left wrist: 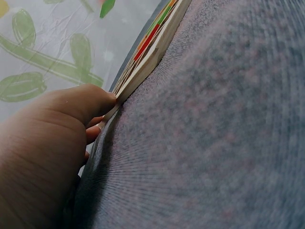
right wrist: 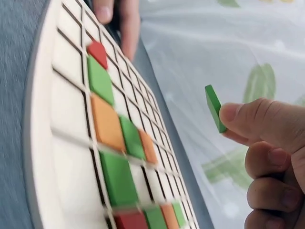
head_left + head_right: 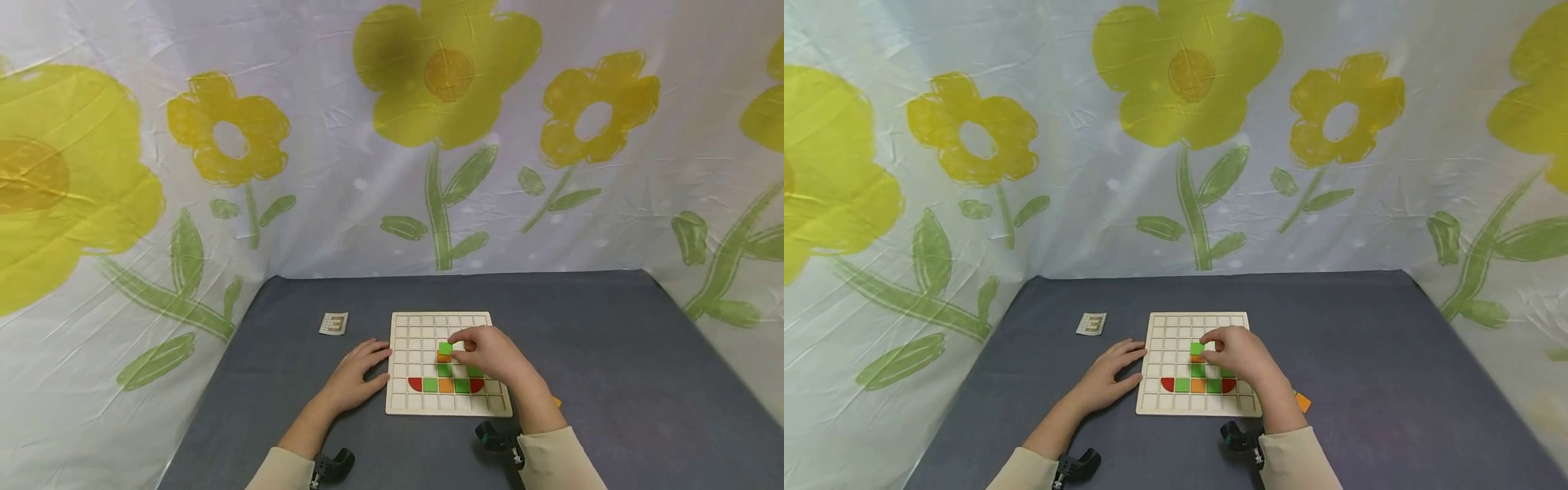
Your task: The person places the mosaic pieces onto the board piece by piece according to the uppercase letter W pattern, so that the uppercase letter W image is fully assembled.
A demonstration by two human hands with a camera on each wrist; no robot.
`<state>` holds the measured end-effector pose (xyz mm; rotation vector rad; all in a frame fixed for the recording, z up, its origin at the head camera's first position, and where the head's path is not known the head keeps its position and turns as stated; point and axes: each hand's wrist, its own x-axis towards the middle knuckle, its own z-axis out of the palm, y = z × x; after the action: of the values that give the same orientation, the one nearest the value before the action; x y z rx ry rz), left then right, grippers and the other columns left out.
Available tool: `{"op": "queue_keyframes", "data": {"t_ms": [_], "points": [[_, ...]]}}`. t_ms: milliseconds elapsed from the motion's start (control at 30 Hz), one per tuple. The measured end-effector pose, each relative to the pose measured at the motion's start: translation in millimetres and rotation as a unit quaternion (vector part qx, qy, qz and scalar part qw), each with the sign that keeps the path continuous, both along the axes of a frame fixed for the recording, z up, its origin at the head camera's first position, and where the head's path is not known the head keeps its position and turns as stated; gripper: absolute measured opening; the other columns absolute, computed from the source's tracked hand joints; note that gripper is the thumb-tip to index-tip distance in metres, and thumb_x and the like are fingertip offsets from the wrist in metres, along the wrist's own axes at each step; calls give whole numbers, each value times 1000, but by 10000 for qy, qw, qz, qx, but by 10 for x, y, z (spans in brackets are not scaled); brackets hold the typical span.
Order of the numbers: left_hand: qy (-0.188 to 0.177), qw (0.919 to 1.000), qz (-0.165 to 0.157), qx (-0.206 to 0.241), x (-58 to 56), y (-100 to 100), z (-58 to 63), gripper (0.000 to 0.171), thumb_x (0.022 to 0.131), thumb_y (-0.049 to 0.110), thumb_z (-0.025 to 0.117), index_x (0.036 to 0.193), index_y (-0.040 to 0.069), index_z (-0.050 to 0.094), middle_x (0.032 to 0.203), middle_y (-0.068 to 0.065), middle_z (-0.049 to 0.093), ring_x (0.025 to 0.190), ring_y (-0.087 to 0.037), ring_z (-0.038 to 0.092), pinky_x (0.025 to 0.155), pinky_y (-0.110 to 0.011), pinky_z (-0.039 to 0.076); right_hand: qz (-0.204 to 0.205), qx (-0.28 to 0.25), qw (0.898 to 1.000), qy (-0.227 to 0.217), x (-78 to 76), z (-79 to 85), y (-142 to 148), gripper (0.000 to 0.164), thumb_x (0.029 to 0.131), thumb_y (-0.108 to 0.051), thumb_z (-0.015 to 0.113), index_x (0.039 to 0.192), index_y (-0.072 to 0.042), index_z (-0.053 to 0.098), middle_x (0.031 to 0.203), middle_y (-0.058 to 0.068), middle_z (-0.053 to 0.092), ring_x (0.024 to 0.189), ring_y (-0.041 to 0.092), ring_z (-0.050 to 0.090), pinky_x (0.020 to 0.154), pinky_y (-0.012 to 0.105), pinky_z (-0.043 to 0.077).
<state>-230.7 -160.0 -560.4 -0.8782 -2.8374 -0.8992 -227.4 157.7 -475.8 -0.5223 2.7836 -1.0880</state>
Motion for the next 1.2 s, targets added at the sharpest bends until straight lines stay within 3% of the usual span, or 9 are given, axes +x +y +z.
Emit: {"op": "queue_keyframes", "data": {"t_ms": [333, 467, 600, 733, 900, 1200], "points": [[-67, 10000, 20, -42, 6, 13, -12, 51, 100, 31, 68, 147, 13, 59, 154, -5, 49, 149, -31, 33, 117, -58, 29, 394, 516, 9979, 1, -42, -139, -414, 21, 93, -18, 74, 113, -14, 80, 54, -7, 39, 48, 8, 32, 49, 26, 26], [-38, 10000, -9, 30, 1, 18, -5, 50, 100, 30, 68, 146, 13, 59, 154, -6, 49, 149, -32, 33, 117, -60, 30, 471, 671, 9966, -26, -71, -222, -502, 22, 92, -21, 75, 113, -14, 80, 57, -6, 48, 49, 9, 37, 48, 27, 30], [-55, 10000, -33, 74, 4, 26, 11, 51, 100, 31, 68, 147, 12, 59, 154, -6, 49, 149, -33, 33, 117, -60, 29, 535, 734, 9959, -18, -77, -280, -545, 21, 91, -24, 79, 110, -15, 81, 78, -6, 69, 62, 7, 53, 58, 28, 46], [-3, 9999, -100, 137, 10, 32, 23, 50, 100, 30, 68, 146, 10, 60, 153, -8, 50, 148, -35, 34, 115, -62, 30, 575, 750, 9955, -34, -72, -311, -550, 20, 90, -23, 79, 109, -16, 82, 100, -4, 76, 79, 7, 65, 71, 32, 55], [105, 9997, -125, 175, 5, 24, 14, 49, 100, 28, 68, 144, 8, 60, 152, -10, 51, 147, -37, 36, 114, -64, 32, 620, 781, 9950, 58, -74, -310, -563, 19, 90, -21, 80, 108, -17, 83, 104, -3, 77, 89, 11, 70, 77, 34, 57], [30, 9998, -115, 169, 11, 5, 36, 50, 101, 29, 67, 146, 9, 59, 153, -10, 50, 148, -36, 34, 115, -63, 29, 543, 1089, 9921, 294, -75, -258, -628, 19, 88, -22, 82, 105, -16, 84, 103, -2, 78, 95, 17, 72, 77, 34, 58]]}}
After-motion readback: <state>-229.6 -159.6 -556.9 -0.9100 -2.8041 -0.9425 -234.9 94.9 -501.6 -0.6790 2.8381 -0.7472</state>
